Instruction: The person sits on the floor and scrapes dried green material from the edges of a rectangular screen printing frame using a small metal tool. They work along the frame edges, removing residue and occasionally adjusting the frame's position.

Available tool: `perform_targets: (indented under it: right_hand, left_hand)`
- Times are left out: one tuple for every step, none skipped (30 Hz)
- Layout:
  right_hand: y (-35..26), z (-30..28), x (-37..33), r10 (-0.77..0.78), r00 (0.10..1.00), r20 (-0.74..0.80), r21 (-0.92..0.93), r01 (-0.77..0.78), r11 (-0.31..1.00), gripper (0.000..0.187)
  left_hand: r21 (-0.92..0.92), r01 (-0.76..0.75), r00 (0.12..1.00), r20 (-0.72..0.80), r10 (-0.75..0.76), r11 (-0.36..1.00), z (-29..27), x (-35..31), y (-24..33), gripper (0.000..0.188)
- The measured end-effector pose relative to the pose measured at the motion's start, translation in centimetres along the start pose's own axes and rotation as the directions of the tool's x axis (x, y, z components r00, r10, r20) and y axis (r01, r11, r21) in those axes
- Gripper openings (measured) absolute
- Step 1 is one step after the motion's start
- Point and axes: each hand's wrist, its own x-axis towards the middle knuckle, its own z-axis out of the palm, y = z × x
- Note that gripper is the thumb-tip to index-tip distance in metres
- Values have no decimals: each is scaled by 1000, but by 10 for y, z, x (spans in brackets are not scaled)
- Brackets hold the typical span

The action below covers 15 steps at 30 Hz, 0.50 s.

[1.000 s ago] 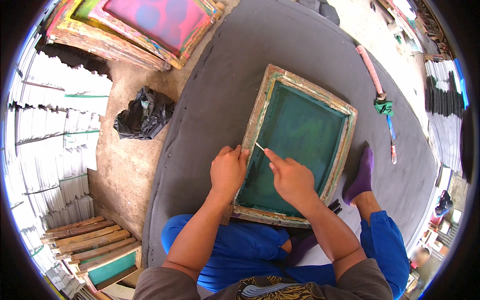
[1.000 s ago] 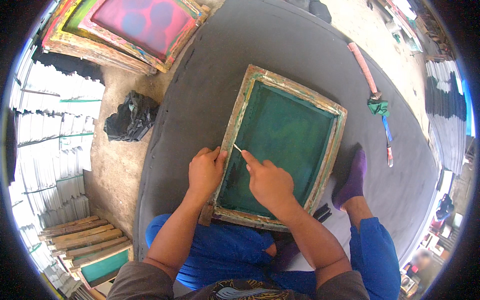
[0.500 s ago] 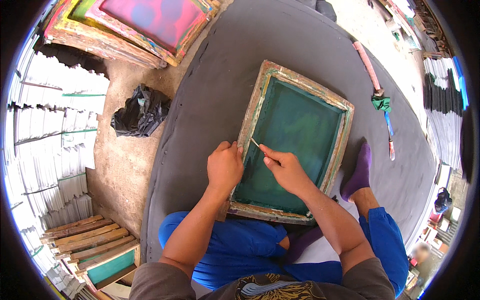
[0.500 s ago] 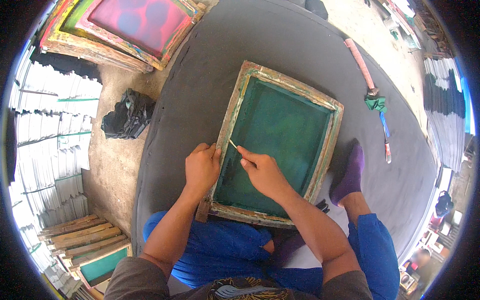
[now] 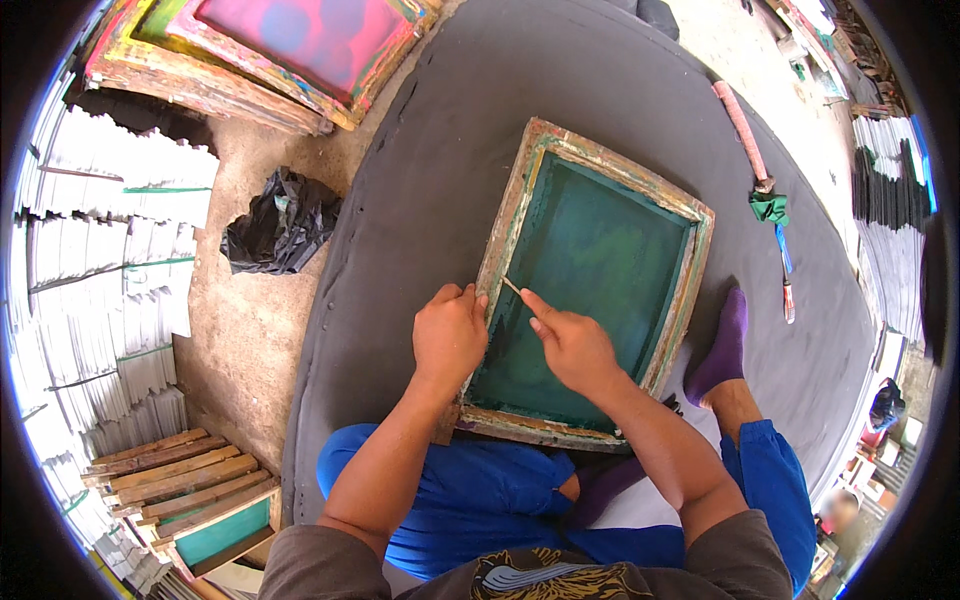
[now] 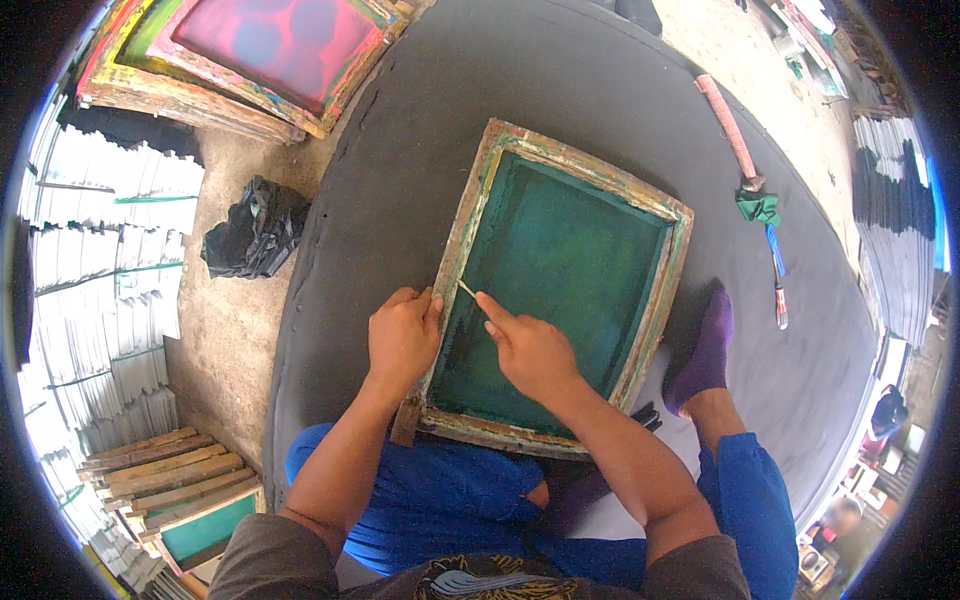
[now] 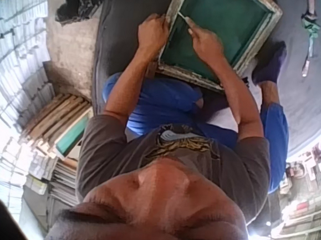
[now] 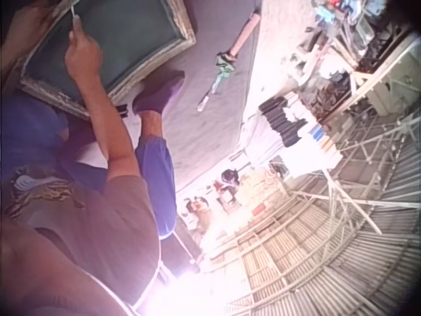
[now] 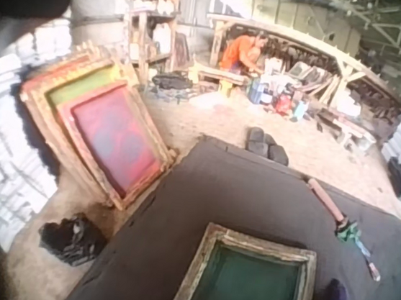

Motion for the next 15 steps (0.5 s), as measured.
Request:
perform_targets:
  right_hand:
    - [12, 4, 5, 23, 1000, 11, 286, -25, 958, 44]
    - [24, 11, 8, 42, 999, 25, 549, -49, 835, 45]
    - [35, 20, 9, -19, 999, -42, 548, 39, 836, 45]
    - [32, 22, 14, -91, 990, -111, 541, 137, 830, 45]
    - [32, 19, 14, -82, 995, -59, 432, 100, 897, 45]
    - [30, 15, 14, -71, 997, -9, 311, 70, 948, 44]
    - [-1, -13, 13, 55, 988, 142, 49, -63, 997, 44]
    - [-18, -30, 12, 219, 946, 239, -232, -164, 959, 43]
    - [-5, -20, 13, 106, 977, 184, 14, -111, 994, 43]
    - [21, -2, 13, 14, 995, 99, 254, -39, 966, 44]
    - [25, 4, 12, -57, 998, 3, 475, 49, 879, 44]
    - [31, 4, 10, 79, 980, 183, 581, -173, 795, 44]
    - [20, -13, 13, 179, 914, 363, 635, -384, 670, 44]
    - [21, -11, 15, 153, 934, 324, 642, -336, 689, 44]
    - [23, -9, 16, 128, 950, 284, 648, -289, 705, 44]
  left_hand:
    - [6, -8, 1000, 5, 8, 1000, -1, 2, 3, 27]
    - [12, -17, 1000, 11, 17, 1000, -1, 2, 5, 27]
    - [3, -5, 1000, 29, 5, 1000, 1, 1, 6, 27]
    - [-1, 8, 999, 38, -7, 1000, -1, 2, 5, 27]
    - [-5, 20, 999, 46, -20, 1000, -3, 2, 5, 27]
    - [-10, 19, 999, 46, -19, 1000, -3, 2, 5, 27]
    - [-12, 30, 999, 43, -29, 999, -3, 0, 1, 27]
    - [-18, 29, 999, 43, -28, 999, -3, 0, 1, 27]
    - [-9, 14, 999, 31, -14, 1000, -4, 1, 1, 27]
    - [-5, -4, 1000, 22, 4, 1000, -3, 3, 4, 27]
    - [2, -12, 1000, 19, 12, 1000, -2, 1, 4, 27]
    - [2, -3, 1000, 27, 3, 1000, -1, -1, 4, 27]
    - [4, -1, 1000, 27, 0, 1000, -2, 1, 3, 27]
    - [7, 2, 1000, 27, -2, 1000, -3, 2, 3, 27]
    - [-4, 4, 1000, 28, -4, 1000, -3, 2, 2, 27]
